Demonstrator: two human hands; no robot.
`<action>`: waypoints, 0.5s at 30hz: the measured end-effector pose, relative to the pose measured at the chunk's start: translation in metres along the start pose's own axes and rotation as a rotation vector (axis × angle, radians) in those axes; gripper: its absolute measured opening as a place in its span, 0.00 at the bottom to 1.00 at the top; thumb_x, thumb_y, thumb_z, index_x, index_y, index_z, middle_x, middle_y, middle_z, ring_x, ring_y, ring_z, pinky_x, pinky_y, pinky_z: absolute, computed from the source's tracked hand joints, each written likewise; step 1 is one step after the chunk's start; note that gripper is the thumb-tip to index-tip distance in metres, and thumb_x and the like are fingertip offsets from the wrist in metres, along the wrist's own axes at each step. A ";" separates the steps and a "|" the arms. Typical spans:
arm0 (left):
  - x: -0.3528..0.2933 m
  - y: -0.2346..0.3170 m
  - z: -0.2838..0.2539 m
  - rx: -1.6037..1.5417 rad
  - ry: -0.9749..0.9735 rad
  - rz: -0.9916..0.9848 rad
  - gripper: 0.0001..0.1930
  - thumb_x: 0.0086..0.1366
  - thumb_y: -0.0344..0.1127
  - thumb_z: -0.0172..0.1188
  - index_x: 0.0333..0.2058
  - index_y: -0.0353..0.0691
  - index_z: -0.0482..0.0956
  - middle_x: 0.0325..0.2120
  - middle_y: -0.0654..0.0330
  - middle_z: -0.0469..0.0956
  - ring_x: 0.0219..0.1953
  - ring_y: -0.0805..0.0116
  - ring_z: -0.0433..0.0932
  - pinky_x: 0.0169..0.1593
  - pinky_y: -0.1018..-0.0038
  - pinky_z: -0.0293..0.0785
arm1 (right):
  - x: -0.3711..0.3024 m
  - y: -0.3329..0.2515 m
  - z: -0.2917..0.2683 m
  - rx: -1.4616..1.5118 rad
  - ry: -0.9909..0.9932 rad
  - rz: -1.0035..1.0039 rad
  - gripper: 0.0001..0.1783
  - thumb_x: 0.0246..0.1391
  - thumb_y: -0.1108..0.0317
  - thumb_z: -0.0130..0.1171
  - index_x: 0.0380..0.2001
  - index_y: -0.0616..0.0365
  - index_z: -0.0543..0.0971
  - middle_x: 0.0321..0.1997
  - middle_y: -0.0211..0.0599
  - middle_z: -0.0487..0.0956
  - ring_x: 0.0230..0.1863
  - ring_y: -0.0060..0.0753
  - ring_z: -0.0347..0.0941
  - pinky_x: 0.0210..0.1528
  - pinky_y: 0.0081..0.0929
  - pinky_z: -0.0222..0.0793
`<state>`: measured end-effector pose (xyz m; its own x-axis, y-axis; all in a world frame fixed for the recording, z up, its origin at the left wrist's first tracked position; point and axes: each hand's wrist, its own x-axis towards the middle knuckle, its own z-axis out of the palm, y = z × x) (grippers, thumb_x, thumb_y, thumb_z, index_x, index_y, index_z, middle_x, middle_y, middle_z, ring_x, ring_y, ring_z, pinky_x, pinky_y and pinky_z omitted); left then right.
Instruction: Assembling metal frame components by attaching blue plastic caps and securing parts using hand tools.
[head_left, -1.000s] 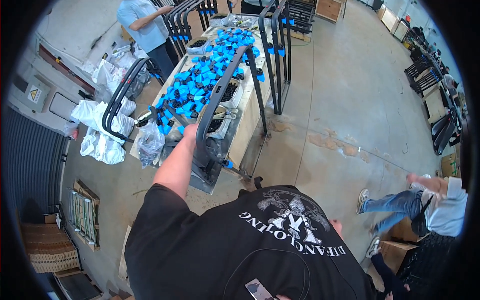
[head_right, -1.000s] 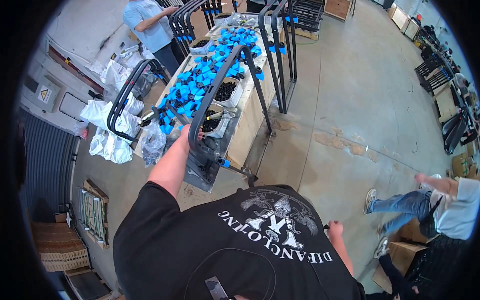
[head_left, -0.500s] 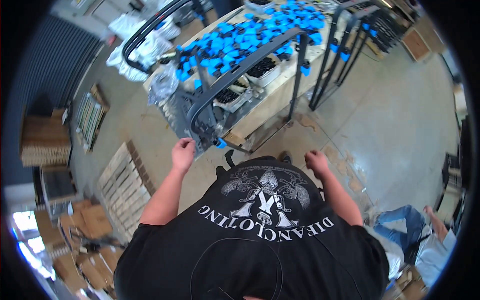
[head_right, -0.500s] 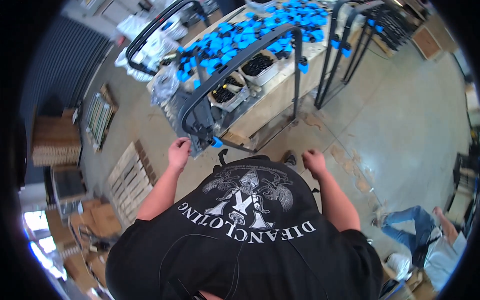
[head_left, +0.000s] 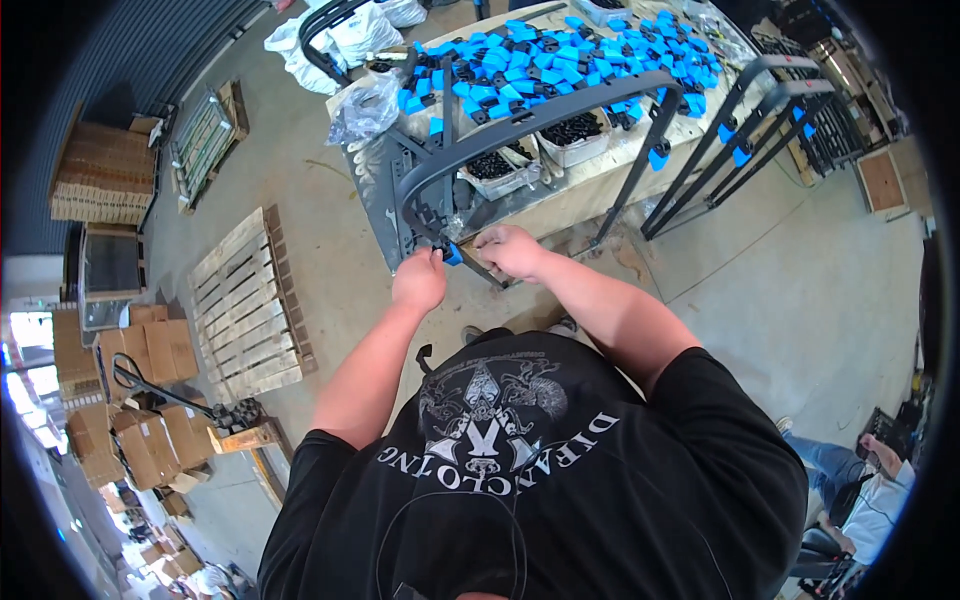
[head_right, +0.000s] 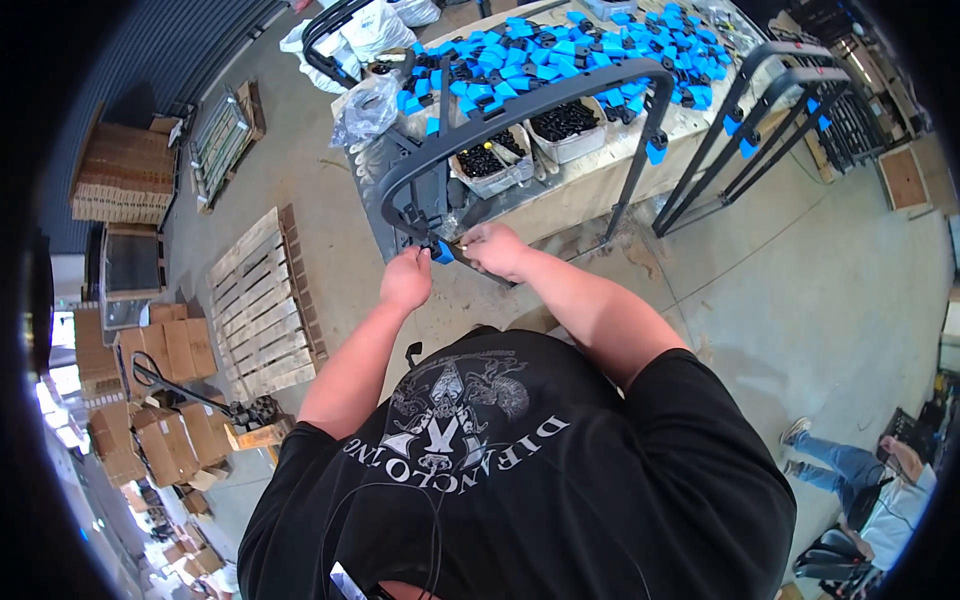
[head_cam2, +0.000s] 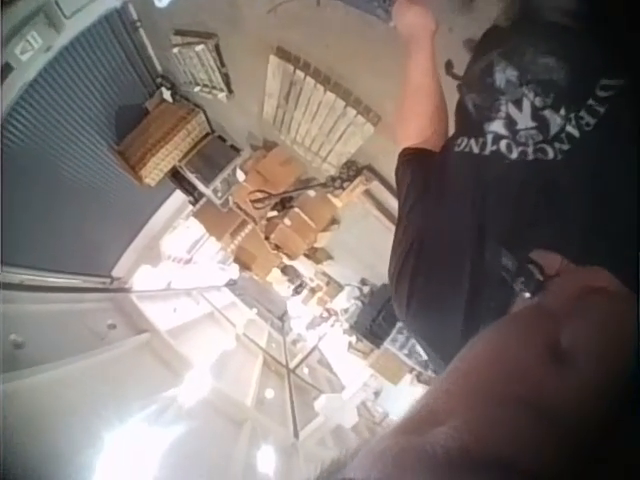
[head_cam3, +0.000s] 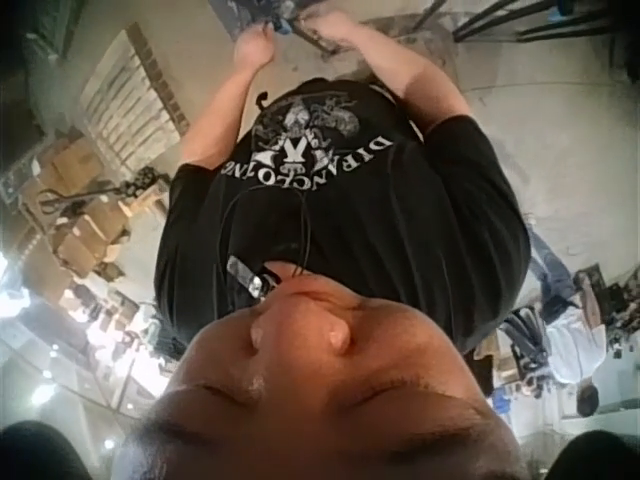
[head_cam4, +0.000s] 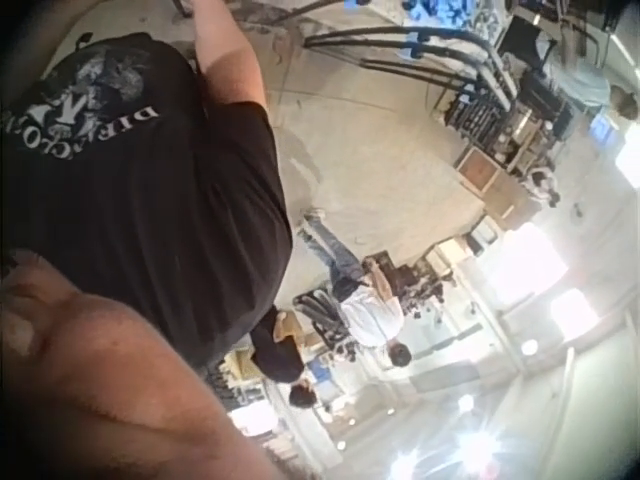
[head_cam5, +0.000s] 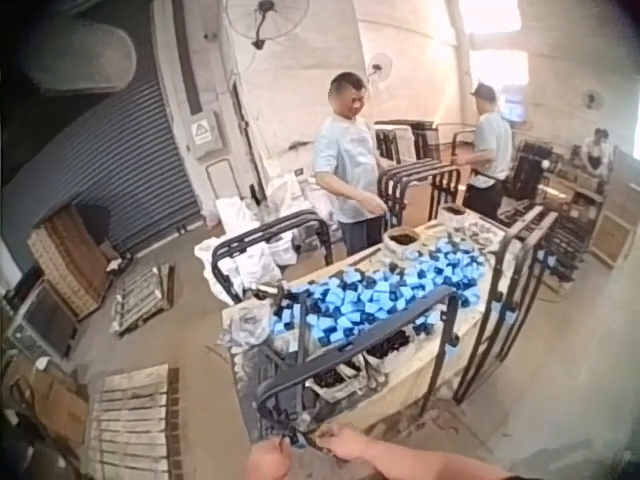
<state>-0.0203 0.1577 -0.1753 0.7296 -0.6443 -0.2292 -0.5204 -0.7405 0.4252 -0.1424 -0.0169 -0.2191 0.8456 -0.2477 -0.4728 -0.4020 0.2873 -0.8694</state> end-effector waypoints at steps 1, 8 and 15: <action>0.003 0.000 0.000 0.021 -0.012 0.033 0.20 0.73 0.46 0.46 0.41 0.32 0.77 0.38 0.37 0.80 0.44 0.36 0.78 0.49 0.48 0.73 | 0.007 -0.005 0.009 0.046 0.004 -0.032 0.14 0.55 0.72 0.61 0.44 0.66 0.79 0.28 0.35 0.79 0.24 0.25 0.74 0.26 0.23 0.72; 0.005 0.010 -0.019 0.055 -0.159 0.009 0.20 0.73 0.45 0.46 0.38 0.32 0.78 0.39 0.39 0.81 0.46 0.39 0.78 0.51 0.50 0.73 | 0.032 -0.014 0.036 0.071 0.034 -0.009 0.14 0.57 0.74 0.59 0.46 0.69 0.79 0.28 0.36 0.80 0.25 0.24 0.75 0.27 0.24 0.74; 0.016 0.001 -0.022 0.084 -0.236 0.074 0.21 0.73 0.44 0.45 0.37 0.32 0.81 0.39 0.39 0.81 0.46 0.40 0.79 0.53 0.51 0.73 | 0.030 -0.024 0.038 -0.032 0.048 0.001 0.10 0.60 0.69 0.60 0.39 0.67 0.81 0.25 0.34 0.78 0.22 0.24 0.72 0.23 0.24 0.69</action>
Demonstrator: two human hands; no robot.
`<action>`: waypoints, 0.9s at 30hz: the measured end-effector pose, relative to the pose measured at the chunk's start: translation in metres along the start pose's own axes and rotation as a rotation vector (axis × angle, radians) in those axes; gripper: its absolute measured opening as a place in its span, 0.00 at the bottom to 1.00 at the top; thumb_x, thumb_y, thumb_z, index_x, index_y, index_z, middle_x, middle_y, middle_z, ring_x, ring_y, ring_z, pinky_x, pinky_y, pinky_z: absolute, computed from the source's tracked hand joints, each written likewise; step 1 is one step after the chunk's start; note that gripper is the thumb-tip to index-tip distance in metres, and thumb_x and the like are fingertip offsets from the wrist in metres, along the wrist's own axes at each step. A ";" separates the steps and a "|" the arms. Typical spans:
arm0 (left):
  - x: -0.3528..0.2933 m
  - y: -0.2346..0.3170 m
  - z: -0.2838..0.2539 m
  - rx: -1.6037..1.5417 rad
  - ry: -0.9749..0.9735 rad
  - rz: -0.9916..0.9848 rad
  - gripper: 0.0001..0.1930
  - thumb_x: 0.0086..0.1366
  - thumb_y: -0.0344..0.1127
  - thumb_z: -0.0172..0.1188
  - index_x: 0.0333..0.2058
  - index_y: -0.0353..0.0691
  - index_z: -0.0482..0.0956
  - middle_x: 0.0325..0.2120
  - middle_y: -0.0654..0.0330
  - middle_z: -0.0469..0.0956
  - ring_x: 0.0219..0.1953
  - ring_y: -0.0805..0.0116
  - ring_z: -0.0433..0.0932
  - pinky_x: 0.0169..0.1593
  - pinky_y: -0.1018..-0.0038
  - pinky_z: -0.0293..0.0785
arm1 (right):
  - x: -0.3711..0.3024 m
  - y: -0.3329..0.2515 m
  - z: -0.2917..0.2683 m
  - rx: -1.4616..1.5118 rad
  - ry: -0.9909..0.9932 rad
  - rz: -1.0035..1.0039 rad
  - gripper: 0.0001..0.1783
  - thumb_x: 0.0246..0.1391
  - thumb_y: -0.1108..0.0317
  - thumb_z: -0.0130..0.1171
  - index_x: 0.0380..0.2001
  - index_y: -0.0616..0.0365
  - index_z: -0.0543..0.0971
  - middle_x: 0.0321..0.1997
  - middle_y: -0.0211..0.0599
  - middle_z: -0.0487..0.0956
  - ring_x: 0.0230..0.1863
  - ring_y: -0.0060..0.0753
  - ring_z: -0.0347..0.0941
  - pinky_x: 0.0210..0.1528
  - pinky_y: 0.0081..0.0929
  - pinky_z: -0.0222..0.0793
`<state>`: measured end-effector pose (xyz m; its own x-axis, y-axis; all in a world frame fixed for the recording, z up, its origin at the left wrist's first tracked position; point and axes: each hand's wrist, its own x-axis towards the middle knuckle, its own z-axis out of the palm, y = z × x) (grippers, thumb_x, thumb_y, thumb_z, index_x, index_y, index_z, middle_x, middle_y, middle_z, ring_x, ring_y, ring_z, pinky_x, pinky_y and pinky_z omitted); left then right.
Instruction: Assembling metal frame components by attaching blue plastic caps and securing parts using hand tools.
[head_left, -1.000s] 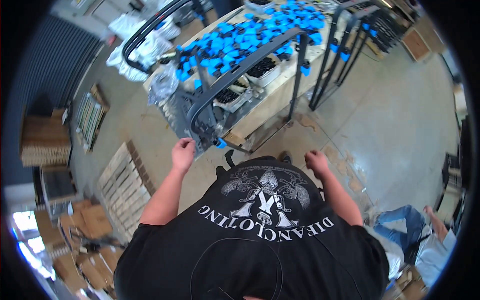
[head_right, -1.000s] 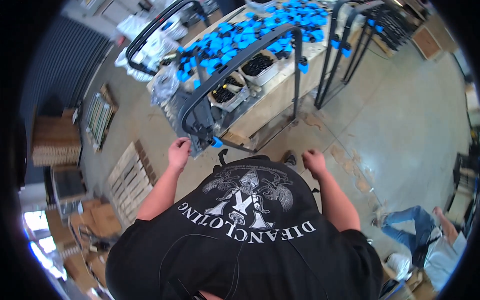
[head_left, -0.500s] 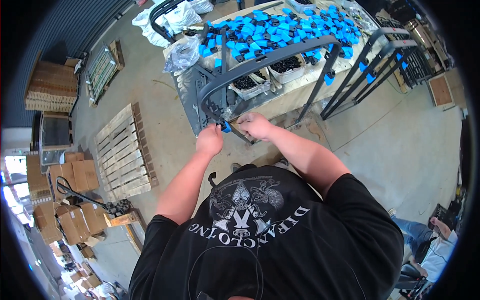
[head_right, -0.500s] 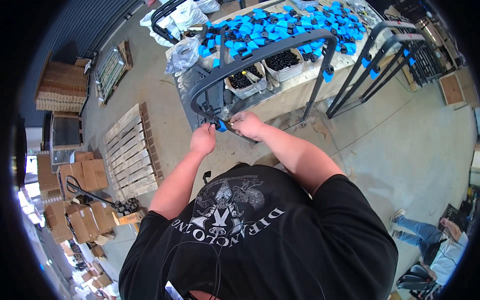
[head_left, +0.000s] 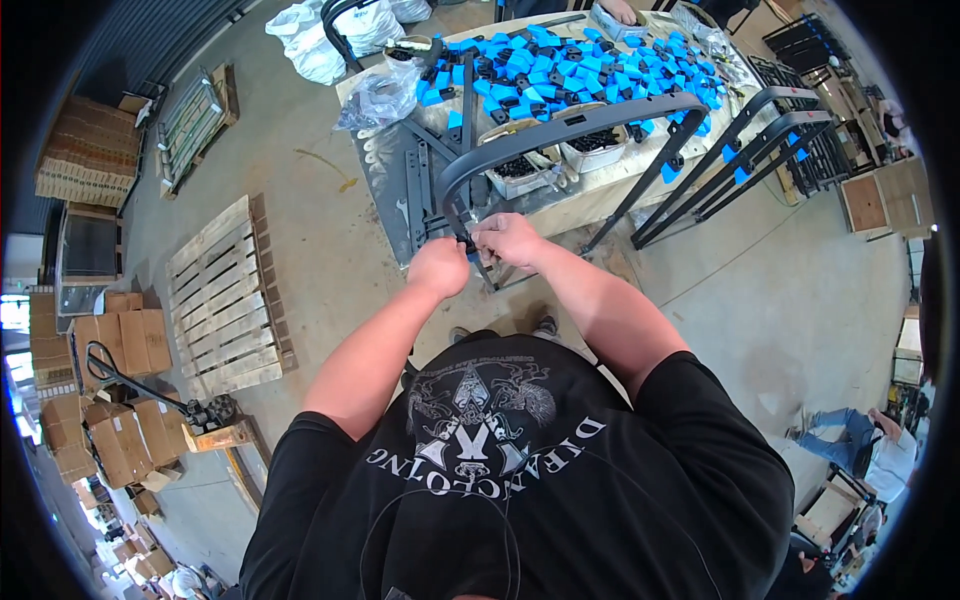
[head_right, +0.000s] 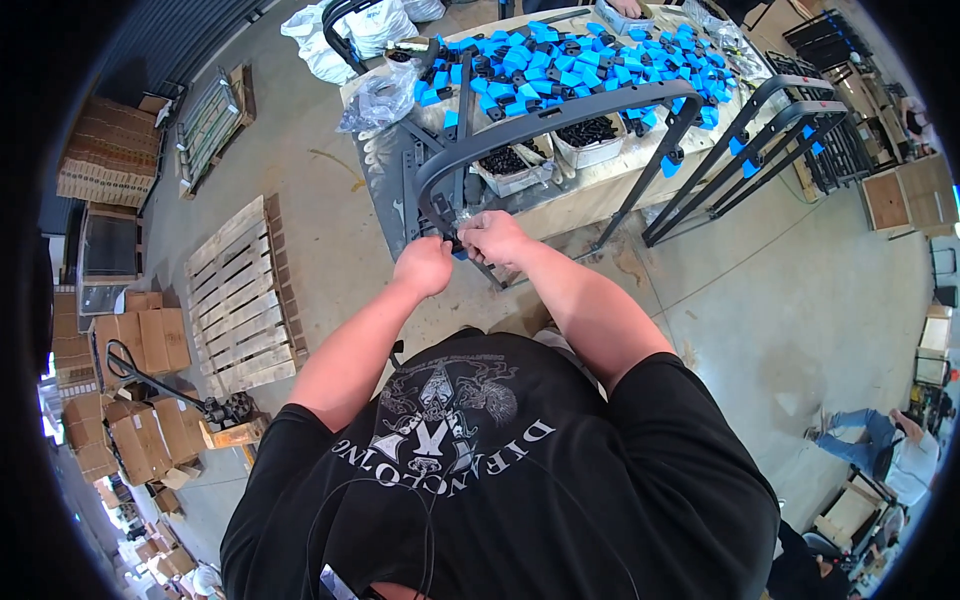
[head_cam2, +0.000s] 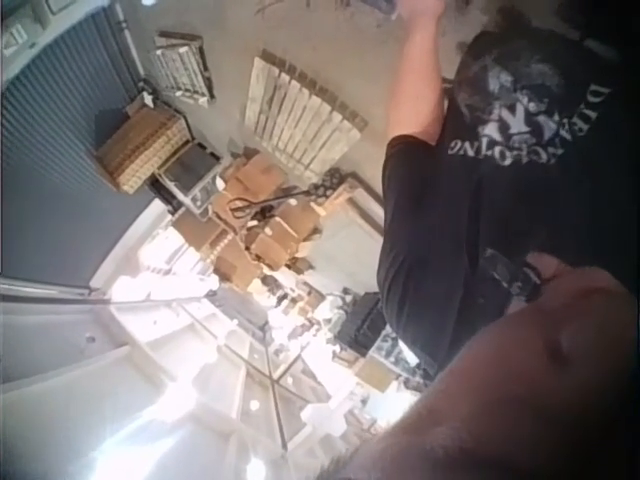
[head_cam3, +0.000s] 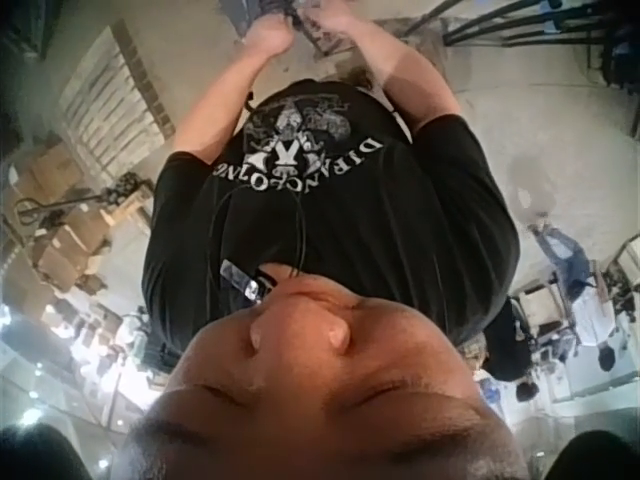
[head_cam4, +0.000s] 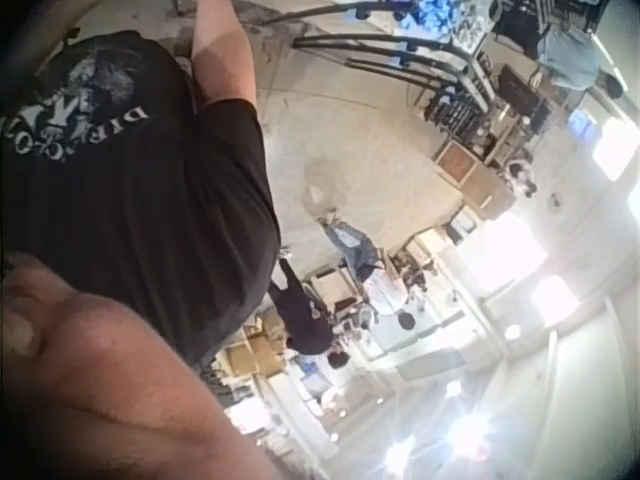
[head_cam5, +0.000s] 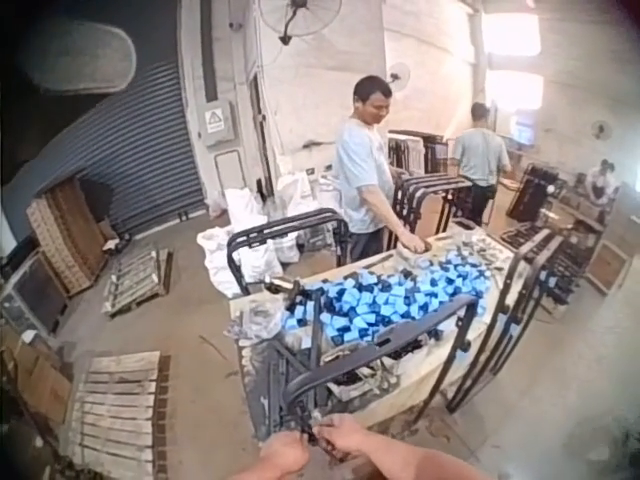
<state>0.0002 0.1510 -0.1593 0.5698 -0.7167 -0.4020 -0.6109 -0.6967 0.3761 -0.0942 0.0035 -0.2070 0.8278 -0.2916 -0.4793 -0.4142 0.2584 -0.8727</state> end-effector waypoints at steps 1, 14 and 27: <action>0.000 -0.001 0.000 -0.005 0.000 0.002 0.21 0.73 0.44 0.45 0.37 0.32 0.81 0.39 0.39 0.81 0.46 0.40 0.79 0.53 0.51 0.73 | 0.000 -0.002 0.001 -0.005 0.002 0.002 0.10 0.60 0.69 0.60 0.39 0.67 0.81 0.25 0.34 0.78 0.22 0.24 0.72 0.23 0.24 0.69; -0.004 0.006 0.004 -0.051 0.042 -0.051 0.20 0.72 0.43 0.45 0.38 0.32 0.80 0.40 0.39 0.81 0.46 0.39 0.79 0.52 0.50 0.73 | 0.022 0.022 0.010 -0.134 0.115 -0.089 0.24 0.60 0.53 0.53 0.38 0.68 0.81 0.33 0.44 0.81 0.30 0.35 0.75 0.36 0.34 0.71; -0.008 0.004 0.006 -0.017 0.104 -0.136 0.19 0.72 0.42 0.44 0.38 0.33 0.81 0.39 0.38 0.81 0.45 0.39 0.79 0.52 0.49 0.73 | 0.024 0.009 0.021 -0.336 0.165 -0.059 0.29 0.65 0.50 0.48 0.42 0.70 0.81 0.44 0.64 0.80 0.49 0.61 0.77 0.53 0.43 0.69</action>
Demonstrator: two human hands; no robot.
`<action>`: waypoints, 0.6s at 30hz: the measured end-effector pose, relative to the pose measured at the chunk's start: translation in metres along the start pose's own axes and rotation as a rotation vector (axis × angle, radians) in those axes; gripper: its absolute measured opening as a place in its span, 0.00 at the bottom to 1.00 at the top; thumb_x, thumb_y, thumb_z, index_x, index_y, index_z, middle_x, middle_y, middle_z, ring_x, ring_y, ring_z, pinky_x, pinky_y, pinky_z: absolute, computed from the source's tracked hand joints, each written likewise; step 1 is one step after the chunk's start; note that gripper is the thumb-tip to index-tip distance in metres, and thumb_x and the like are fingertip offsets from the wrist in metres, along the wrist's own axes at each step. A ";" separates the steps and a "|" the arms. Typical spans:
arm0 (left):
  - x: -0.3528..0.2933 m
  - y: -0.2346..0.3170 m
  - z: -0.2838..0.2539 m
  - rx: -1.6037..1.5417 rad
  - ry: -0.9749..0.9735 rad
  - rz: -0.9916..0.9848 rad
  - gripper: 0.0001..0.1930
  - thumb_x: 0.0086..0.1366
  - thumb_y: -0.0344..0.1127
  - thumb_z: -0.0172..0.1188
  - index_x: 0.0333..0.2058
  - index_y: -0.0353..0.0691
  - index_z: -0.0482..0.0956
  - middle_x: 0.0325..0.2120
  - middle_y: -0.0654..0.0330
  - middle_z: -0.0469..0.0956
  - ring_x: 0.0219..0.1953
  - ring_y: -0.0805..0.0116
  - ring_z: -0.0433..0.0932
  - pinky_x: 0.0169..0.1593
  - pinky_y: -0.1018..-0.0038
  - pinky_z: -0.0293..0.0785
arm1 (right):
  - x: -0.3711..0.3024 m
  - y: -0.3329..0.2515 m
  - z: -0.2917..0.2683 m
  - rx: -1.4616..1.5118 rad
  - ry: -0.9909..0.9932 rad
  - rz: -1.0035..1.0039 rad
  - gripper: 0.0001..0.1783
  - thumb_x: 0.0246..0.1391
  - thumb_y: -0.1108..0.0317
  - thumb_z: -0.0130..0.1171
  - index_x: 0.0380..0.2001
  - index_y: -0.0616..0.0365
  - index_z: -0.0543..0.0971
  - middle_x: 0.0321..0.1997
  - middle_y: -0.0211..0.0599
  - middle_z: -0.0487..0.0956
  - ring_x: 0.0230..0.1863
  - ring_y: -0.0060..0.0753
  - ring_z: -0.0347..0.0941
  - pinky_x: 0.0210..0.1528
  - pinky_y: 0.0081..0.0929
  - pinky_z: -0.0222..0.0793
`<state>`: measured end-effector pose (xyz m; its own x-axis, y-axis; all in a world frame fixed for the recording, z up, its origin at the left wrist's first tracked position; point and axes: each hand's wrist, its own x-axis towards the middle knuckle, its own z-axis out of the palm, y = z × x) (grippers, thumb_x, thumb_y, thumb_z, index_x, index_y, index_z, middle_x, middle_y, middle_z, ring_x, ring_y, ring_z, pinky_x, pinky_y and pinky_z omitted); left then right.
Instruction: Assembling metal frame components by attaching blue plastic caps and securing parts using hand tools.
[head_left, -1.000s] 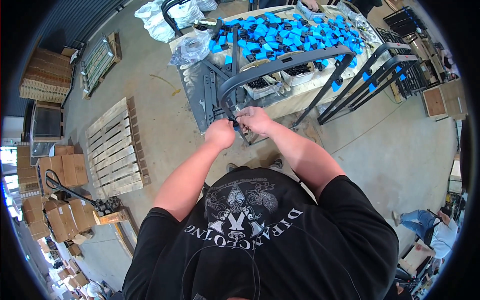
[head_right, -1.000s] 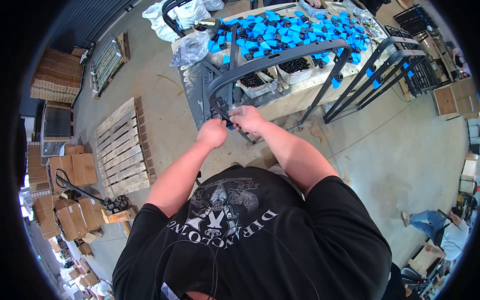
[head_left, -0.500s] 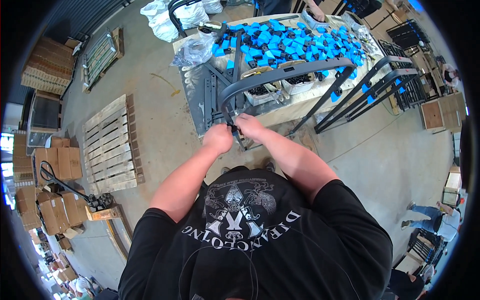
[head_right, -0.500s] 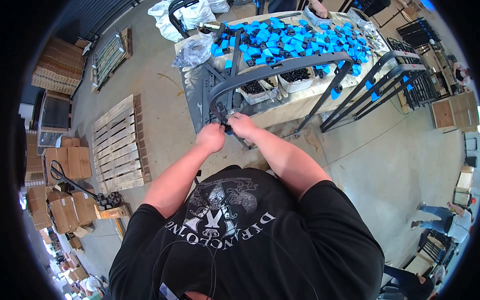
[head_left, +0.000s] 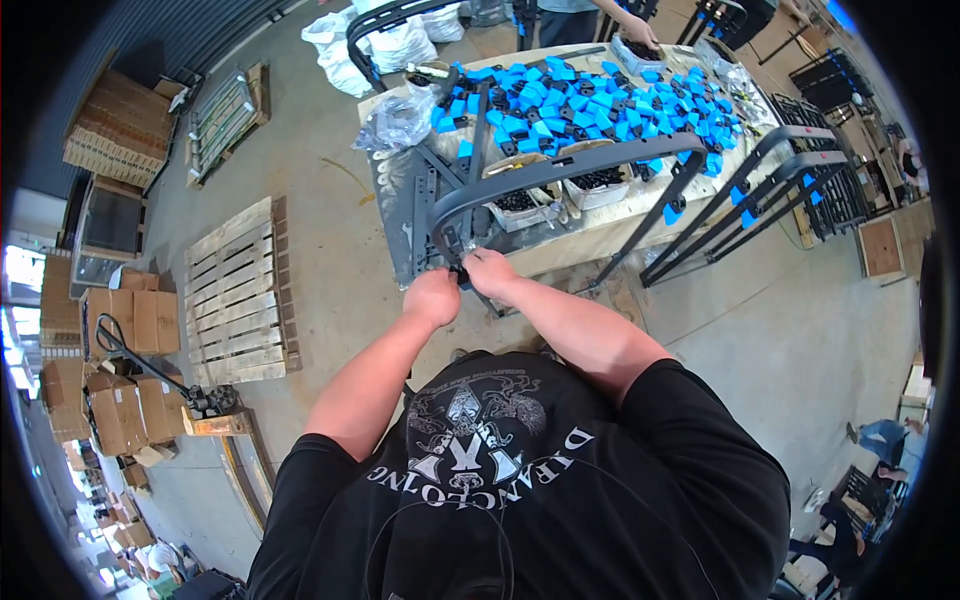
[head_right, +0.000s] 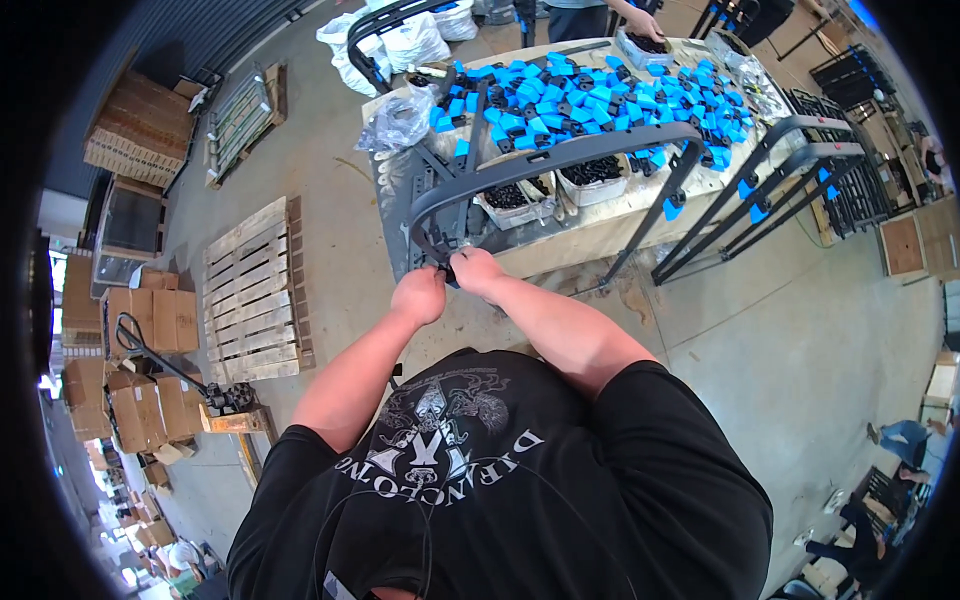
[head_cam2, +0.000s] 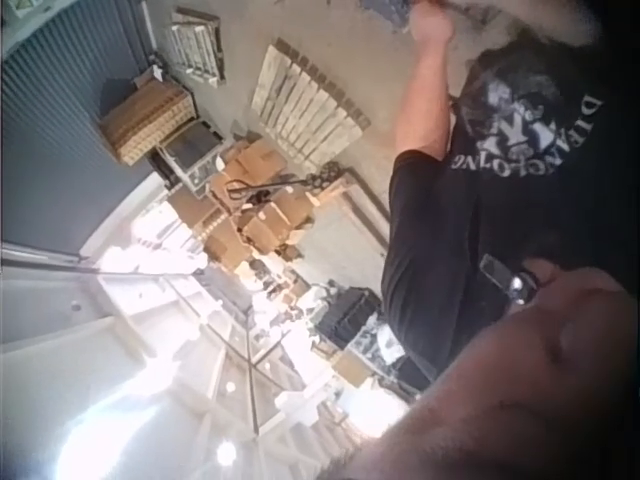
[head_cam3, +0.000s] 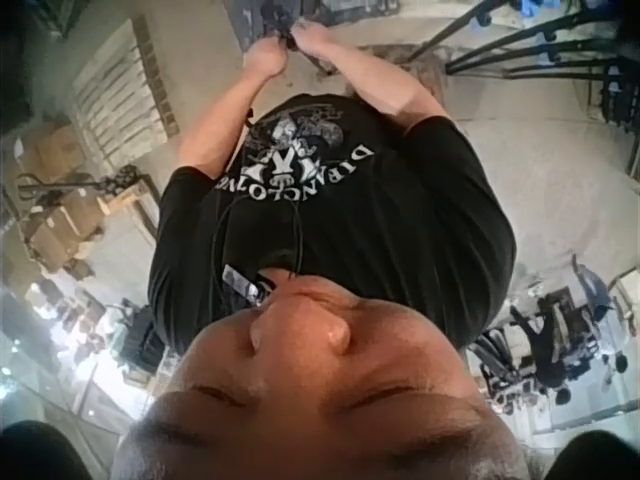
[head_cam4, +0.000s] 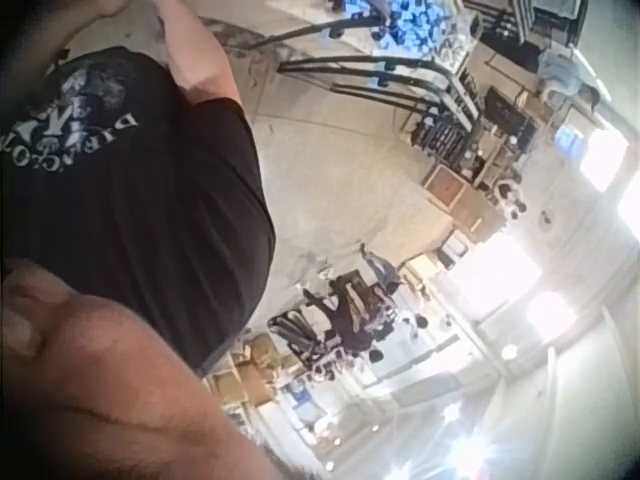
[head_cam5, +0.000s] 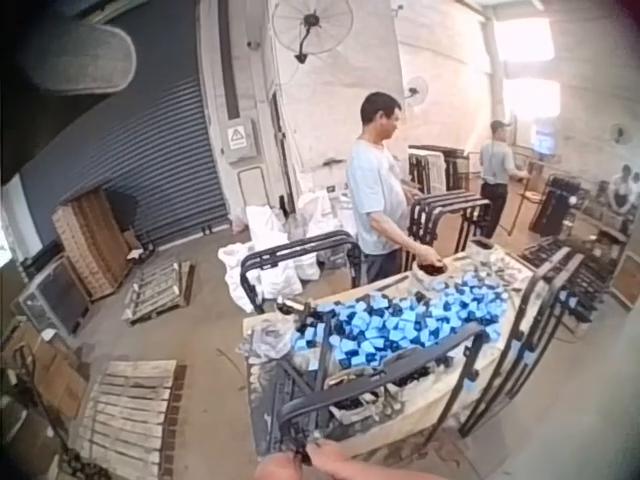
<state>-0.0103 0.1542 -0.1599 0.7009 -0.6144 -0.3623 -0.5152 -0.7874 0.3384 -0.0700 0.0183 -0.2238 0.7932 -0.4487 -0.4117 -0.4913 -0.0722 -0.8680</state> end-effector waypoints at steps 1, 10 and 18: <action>-0.002 0.000 0.002 0.016 -0.026 0.020 0.19 0.71 0.41 0.44 0.38 0.33 0.81 0.39 0.39 0.81 0.45 0.40 0.80 0.51 0.49 0.74 | -0.004 0.002 -0.003 -0.131 -0.024 -0.071 0.29 0.64 0.49 0.47 0.43 0.69 0.81 0.44 0.64 0.80 0.50 0.61 0.77 0.53 0.44 0.69; 0.002 0.011 0.003 0.004 -0.057 -0.026 0.16 0.66 0.39 0.50 0.39 0.36 0.84 0.42 0.44 0.83 0.47 0.44 0.81 0.51 0.53 0.77 | 0.006 0.024 0.001 -0.014 -0.018 -0.048 0.26 0.65 0.49 0.49 0.44 0.64 0.81 0.40 0.62 0.82 0.46 0.61 0.79 0.50 0.44 0.71; -0.009 0.021 -0.011 -0.002 -0.065 -0.050 0.19 0.71 0.42 0.46 0.38 0.35 0.84 0.41 0.42 0.82 0.46 0.44 0.81 0.51 0.52 0.76 | 0.017 0.051 0.014 0.164 0.005 -0.125 0.23 0.67 0.50 0.46 0.28 0.57 0.77 0.21 0.35 0.73 0.15 0.30 0.65 0.16 0.35 0.54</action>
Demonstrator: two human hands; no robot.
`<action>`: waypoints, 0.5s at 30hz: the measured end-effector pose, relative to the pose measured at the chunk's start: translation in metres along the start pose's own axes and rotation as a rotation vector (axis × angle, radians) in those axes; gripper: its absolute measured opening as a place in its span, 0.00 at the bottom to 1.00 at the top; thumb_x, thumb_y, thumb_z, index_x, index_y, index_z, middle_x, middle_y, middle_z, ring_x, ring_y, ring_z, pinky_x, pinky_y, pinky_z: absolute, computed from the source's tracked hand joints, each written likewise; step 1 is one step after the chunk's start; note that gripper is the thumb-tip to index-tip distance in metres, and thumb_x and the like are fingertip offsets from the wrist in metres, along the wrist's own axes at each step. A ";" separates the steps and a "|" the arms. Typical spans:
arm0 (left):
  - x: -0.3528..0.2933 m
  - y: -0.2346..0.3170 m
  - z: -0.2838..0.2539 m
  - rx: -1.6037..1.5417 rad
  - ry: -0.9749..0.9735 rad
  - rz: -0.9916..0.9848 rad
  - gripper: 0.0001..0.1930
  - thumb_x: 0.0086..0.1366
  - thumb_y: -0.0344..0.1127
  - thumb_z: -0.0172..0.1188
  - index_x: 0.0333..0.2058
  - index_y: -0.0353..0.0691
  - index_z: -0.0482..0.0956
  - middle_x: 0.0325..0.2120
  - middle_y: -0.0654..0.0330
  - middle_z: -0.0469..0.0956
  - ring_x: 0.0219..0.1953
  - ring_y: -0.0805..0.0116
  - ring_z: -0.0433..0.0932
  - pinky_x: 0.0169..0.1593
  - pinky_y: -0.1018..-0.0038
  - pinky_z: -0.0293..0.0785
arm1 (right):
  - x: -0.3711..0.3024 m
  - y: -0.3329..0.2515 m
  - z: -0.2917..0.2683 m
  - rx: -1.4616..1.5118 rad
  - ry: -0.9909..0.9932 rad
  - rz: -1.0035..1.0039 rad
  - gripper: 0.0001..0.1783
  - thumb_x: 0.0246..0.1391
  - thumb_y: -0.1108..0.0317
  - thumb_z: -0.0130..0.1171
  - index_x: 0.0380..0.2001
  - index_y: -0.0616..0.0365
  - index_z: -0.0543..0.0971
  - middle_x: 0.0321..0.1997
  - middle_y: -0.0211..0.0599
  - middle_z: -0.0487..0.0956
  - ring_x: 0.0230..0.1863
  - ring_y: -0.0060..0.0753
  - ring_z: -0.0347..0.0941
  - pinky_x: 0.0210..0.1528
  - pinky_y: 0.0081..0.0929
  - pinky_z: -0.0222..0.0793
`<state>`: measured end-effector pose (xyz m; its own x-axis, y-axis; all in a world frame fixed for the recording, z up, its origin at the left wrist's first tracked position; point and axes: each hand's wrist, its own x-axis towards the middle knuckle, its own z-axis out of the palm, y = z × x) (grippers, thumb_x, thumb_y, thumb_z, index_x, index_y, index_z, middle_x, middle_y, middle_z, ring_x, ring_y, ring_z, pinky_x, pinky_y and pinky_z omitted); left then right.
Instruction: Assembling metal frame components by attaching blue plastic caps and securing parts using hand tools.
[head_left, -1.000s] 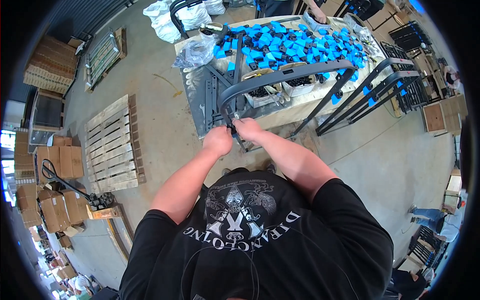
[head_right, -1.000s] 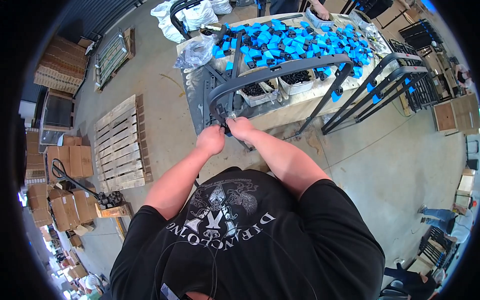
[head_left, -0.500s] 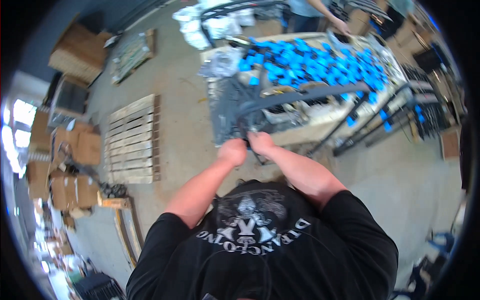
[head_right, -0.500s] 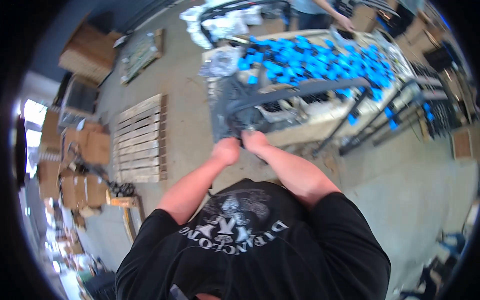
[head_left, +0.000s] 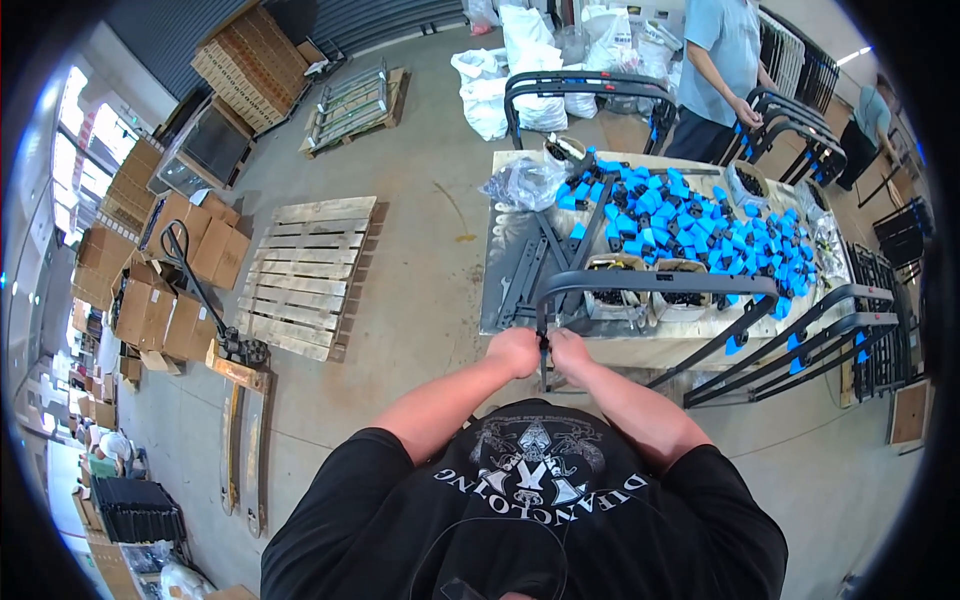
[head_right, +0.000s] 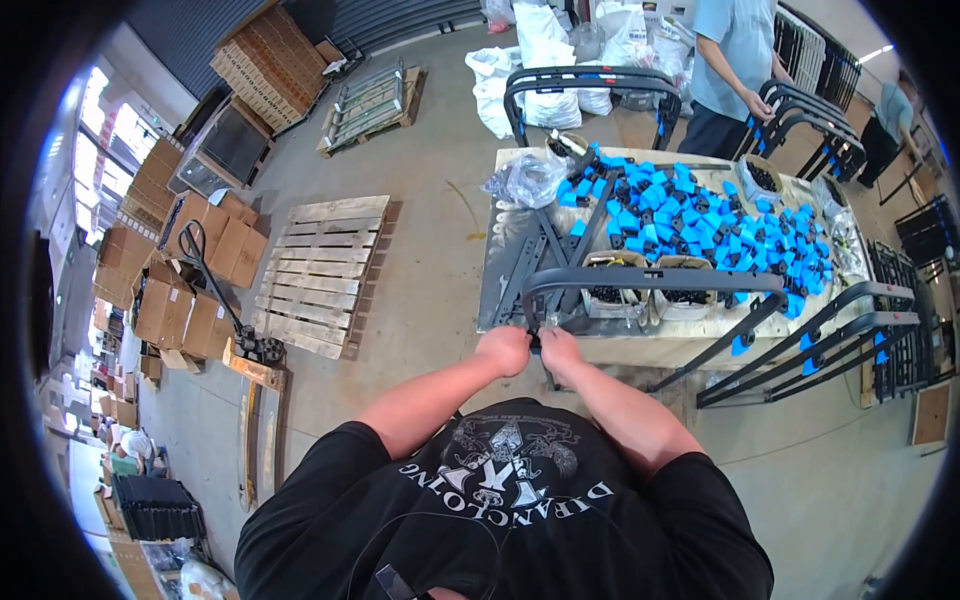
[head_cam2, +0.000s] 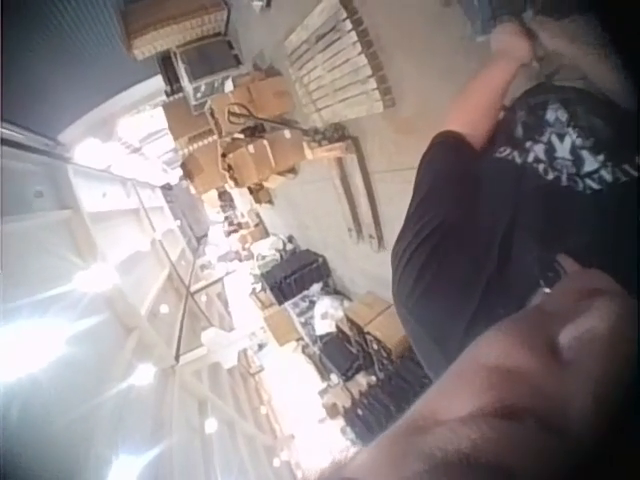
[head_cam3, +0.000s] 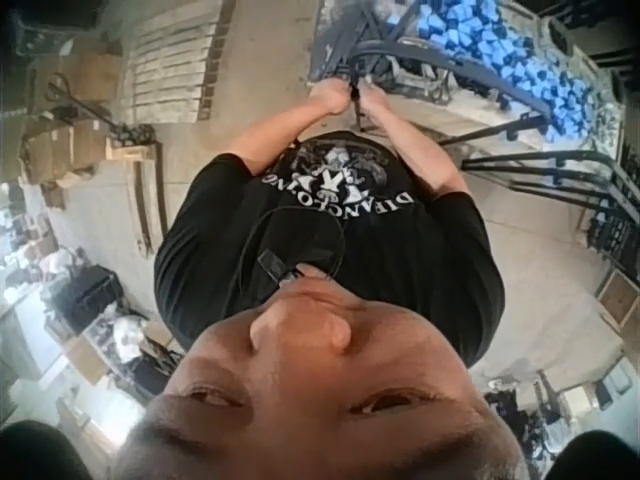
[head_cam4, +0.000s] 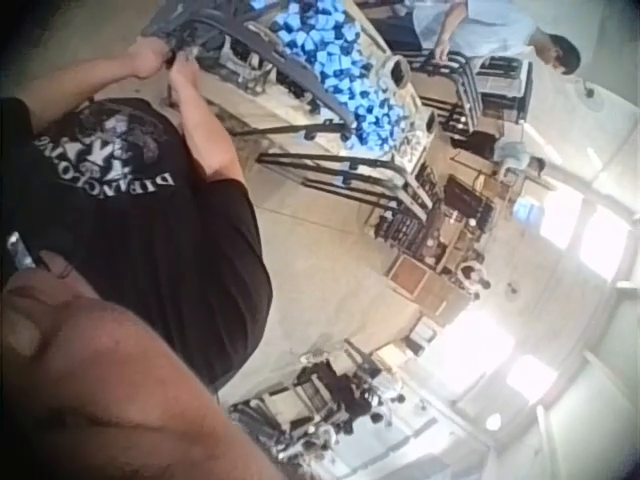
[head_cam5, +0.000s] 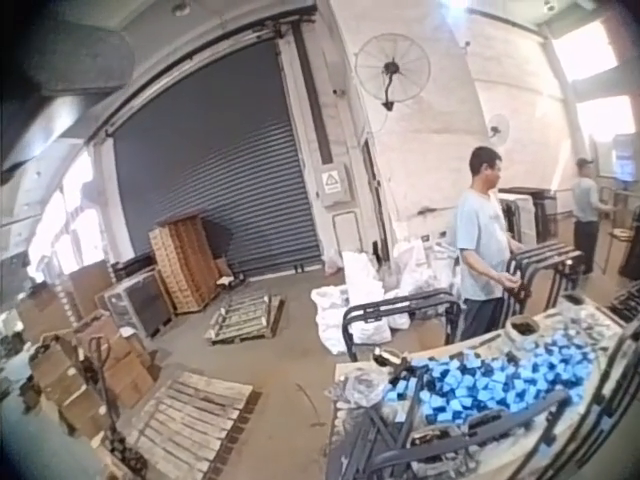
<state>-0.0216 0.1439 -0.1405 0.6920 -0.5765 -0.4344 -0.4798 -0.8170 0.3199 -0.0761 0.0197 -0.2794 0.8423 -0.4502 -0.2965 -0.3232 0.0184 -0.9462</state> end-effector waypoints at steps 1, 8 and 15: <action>-0.001 -0.001 0.001 -0.007 -0.005 -0.017 0.20 0.71 0.42 0.46 0.38 0.35 0.84 0.41 0.42 0.82 0.46 0.44 0.81 0.51 0.53 0.76 | -0.001 -0.006 -0.001 -0.006 -0.001 -0.011 0.23 0.67 0.50 0.46 0.28 0.57 0.77 0.21 0.35 0.73 0.15 0.30 0.65 0.16 0.35 0.54; 0.012 -0.013 0.015 0.133 -0.068 0.073 0.19 0.70 0.44 0.47 0.39 0.37 0.84 0.43 0.43 0.82 0.47 0.45 0.81 0.52 0.52 0.76 | 0.001 -0.069 -0.037 -0.489 -0.018 0.146 0.24 0.66 0.46 0.47 0.40 0.57 0.78 0.28 0.44 0.79 0.26 0.43 0.77 0.30 0.45 0.71; -0.007 0.003 -0.003 0.018 0.063 -0.061 0.21 0.72 0.46 0.44 0.38 0.36 0.82 0.42 0.44 0.82 0.47 0.43 0.79 0.52 0.52 0.75 | 0.103 -0.047 -0.122 -1.692 0.917 -0.462 0.25 0.57 0.45 0.51 0.45 0.53 0.81 0.46 0.45 0.81 0.54 0.50 0.75 0.54 0.52 0.70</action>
<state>-0.0269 0.1457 -0.1341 0.7524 -0.5243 -0.3988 -0.4452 -0.8509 0.2787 -0.0268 -0.1360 -0.2501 0.7106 -0.4257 0.5601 -0.6579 -0.6843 0.3146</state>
